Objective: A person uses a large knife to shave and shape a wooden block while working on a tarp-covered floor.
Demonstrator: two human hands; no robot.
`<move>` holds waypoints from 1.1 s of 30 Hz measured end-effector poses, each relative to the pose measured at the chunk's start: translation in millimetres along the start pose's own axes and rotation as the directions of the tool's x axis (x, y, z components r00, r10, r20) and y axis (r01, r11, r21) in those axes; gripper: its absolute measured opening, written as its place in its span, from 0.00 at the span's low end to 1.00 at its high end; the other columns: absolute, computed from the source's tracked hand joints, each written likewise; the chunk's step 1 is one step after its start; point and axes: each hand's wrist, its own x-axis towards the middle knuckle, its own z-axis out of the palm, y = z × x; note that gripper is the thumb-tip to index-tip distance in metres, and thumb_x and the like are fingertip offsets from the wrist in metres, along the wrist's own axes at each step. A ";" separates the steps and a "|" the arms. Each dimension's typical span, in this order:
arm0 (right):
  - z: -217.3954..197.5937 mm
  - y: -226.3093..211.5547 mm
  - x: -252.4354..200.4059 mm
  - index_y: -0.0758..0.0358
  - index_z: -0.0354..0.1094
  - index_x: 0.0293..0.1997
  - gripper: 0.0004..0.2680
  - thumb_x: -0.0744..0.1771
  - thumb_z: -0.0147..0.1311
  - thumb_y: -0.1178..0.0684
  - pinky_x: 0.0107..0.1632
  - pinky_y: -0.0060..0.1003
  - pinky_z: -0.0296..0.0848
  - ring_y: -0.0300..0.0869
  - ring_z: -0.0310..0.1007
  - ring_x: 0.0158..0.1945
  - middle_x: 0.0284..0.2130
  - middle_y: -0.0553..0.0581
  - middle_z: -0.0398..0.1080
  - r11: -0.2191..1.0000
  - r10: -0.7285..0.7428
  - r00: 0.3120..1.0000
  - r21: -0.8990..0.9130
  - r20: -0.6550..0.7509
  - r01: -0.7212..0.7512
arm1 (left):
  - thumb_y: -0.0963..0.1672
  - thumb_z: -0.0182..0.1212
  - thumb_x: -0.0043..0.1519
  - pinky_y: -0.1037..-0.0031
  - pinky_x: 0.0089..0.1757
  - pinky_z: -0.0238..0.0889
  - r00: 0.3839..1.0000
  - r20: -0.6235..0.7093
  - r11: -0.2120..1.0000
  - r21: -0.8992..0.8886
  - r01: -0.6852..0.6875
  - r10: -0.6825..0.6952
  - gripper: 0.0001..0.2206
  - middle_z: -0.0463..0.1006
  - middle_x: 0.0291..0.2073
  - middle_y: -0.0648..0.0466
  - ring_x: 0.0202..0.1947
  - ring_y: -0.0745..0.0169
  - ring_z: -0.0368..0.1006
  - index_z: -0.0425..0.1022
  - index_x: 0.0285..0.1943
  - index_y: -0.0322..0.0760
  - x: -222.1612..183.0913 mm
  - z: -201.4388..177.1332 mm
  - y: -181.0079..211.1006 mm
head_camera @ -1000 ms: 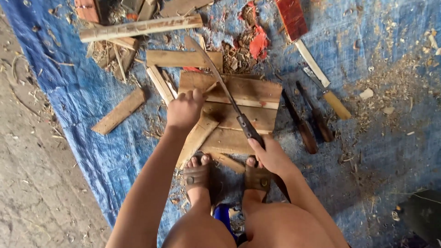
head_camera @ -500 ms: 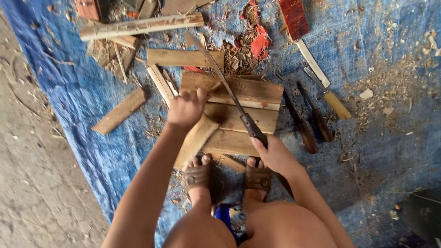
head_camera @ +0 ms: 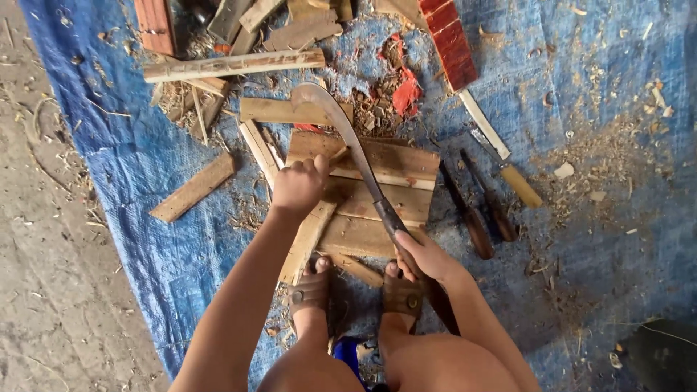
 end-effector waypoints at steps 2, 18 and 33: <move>8.7 -16.0 -10.9 0.72 0.69 0.32 0.19 0.72 0.41 0.42 0.21 0.41 0.73 0.48 0.71 0.12 0.14 0.62 0.69 0.991 -0.084 0.996 -0.109 -0.004 0.083 | 0.43 0.53 0.58 0.64 0.21 0.70 1.000 0.015 1.000 0.001 0.009 -0.009 0.04 0.69 0.18 0.57 0.16 0.55 0.74 0.66 0.30 0.44 1.2 -6.2 1.4; 41.1 -53.9 -37.1 0.69 0.70 0.39 0.20 0.69 0.44 0.36 0.26 0.40 0.68 0.49 0.77 0.22 0.18 0.63 0.73 0.857 -0.076 0.958 -0.509 -0.275 -0.078 | 0.40 0.54 0.54 0.57 0.24 0.70 0.996 0.051 0.997 0.015 0.073 -0.073 0.06 0.70 0.15 0.57 0.16 0.51 0.75 0.65 0.28 0.47 8.1 -2.3 9.4; 44.8 -88.8 -55.3 0.71 0.67 0.39 0.21 0.71 0.42 0.36 0.30 0.38 0.77 0.44 0.75 0.16 0.11 0.59 0.69 0.898 -0.098 0.969 -0.441 -0.226 -0.012 | 0.44 0.57 0.58 0.59 0.23 0.71 0.955 0.237 0.984 0.041 0.175 -0.180 0.04 0.74 0.17 0.58 0.17 0.54 0.76 0.66 0.34 0.47 14.0 -20.3 8.7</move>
